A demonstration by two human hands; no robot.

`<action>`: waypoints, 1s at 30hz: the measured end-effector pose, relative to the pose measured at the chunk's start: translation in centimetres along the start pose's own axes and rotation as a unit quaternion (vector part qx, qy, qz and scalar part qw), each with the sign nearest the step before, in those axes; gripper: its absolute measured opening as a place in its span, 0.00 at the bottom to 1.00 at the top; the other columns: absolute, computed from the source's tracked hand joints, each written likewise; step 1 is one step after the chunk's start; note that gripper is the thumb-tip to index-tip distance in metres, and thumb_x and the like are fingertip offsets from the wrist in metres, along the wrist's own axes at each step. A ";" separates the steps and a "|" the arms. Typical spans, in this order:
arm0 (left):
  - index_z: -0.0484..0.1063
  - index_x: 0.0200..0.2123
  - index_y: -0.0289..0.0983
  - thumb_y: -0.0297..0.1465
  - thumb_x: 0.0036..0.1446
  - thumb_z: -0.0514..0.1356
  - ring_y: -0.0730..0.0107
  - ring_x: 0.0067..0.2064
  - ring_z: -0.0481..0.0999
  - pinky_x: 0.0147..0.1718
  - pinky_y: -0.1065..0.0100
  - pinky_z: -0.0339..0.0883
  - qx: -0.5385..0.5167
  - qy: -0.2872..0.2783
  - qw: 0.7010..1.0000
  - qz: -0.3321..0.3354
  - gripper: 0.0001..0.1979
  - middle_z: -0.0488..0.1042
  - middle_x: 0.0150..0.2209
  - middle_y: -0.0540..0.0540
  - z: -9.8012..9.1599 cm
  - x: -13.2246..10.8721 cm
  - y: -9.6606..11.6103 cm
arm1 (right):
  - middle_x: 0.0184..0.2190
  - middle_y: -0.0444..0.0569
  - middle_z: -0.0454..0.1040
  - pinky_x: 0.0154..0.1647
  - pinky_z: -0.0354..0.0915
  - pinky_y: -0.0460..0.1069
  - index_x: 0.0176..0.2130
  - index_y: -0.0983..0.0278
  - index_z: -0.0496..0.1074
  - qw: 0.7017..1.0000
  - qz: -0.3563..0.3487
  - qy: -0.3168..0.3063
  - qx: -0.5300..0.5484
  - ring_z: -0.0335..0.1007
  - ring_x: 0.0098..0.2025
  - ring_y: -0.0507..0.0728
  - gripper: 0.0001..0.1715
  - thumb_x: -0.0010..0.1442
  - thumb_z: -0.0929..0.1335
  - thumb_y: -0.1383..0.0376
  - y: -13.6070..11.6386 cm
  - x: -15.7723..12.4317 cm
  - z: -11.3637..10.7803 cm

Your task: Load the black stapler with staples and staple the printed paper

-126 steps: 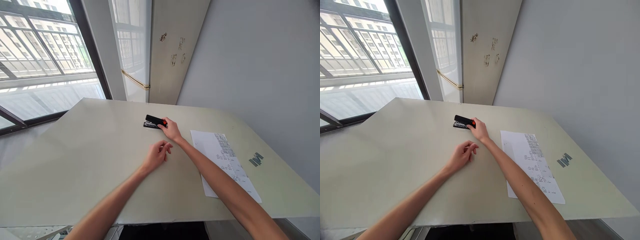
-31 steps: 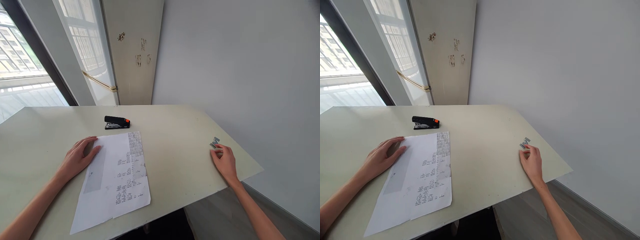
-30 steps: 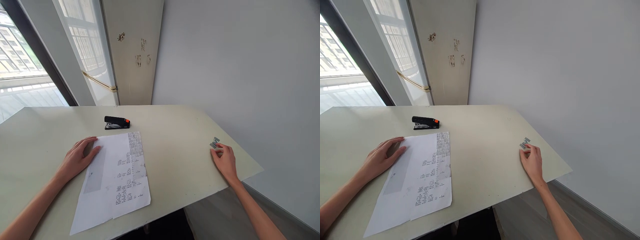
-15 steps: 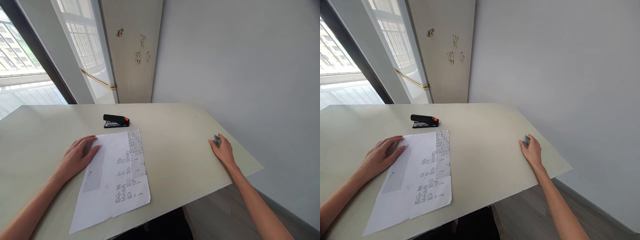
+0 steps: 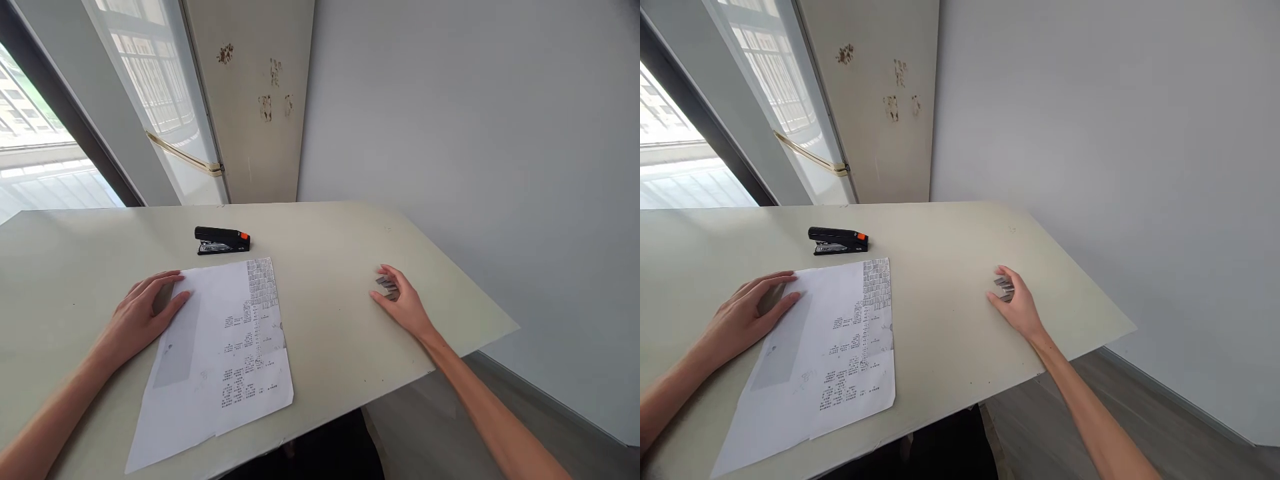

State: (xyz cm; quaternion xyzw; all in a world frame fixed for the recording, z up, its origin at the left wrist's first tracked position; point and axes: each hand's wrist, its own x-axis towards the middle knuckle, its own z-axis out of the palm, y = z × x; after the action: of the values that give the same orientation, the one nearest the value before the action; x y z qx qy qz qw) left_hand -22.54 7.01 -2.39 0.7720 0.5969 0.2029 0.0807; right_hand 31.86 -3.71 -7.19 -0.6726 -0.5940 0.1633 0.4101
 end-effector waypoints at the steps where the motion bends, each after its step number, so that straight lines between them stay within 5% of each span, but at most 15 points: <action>1: 0.70 0.60 0.43 0.55 0.67 0.50 0.49 0.69 0.67 0.68 0.48 0.59 0.001 -0.001 1.000 0.000 0.29 0.71 0.66 0.44 0.0 0.0 0.0 | 0.68 0.56 0.70 0.65 0.67 0.64 0.69 0.55 0.62 1.000 0.008 -0.008 0.014 0.67 0.68 0.65 0.41 0.63 0.73 0.50 -1.0 -0.3 0.3; 6: 0.70 0.60 0.43 0.55 0.66 0.51 0.49 0.67 0.68 0.68 0.49 0.60 -0.004 -0.003 1.000 -0.008 0.29 0.72 0.65 0.45 -0.2 0.0 0.3 | 0.74 0.52 0.59 0.72 0.58 0.68 0.71 0.52 0.60 0.998 0.061 0.000 0.009 0.55 0.75 0.68 0.46 0.60 0.75 0.49 -3.1 -1.0 0.3; 13: 0.71 0.59 0.44 0.54 0.66 0.50 0.49 0.68 0.68 0.68 0.47 0.59 0.006 -0.003 1.000 -0.008 0.28 0.72 0.65 0.45 0.0 0.3 0.4 | 0.74 0.54 0.59 0.70 0.61 0.69 0.73 0.52 0.57 0.998 0.024 -0.044 0.023 0.56 0.74 0.69 0.49 0.60 0.75 0.48 -4.3 -0.2 2.3; 20: 0.70 0.59 0.45 0.53 0.67 0.51 0.50 0.68 0.67 0.69 0.48 0.58 0.013 -0.003 1.000 0.003 0.27 0.72 0.65 0.46 0.1 0.3 0.4 | 0.71 0.51 0.64 0.70 0.65 0.63 0.72 0.50 0.59 0.989 -0.053 -0.132 0.049 0.64 0.71 0.65 0.42 0.64 0.73 0.53 -7.7 1.4 6.3; 30: 0.70 0.61 0.43 0.52 0.69 0.52 0.48 0.68 0.67 0.68 0.48 0.59 0.015 -0.009 1.000 -0.006 0.27 0.73 0.64 0.45 -0.5 0.1 0.9 | 0.73 0.51 0.62 0.77 0.54 0.62 0.68 0.57 0.66 0.978 -0.132 -0.158 0.003 0.49 0.78 0.60 0.25 0.76 0.60 0.59 -7.6 5.6 11.2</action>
State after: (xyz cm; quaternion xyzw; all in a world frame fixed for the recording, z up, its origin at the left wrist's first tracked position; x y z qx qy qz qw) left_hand -21.91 6.85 -1.59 0.7715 0.6033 0.1871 0.0757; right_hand 20.26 5.22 -6.88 -0.5524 -0.7344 0.2141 0.3311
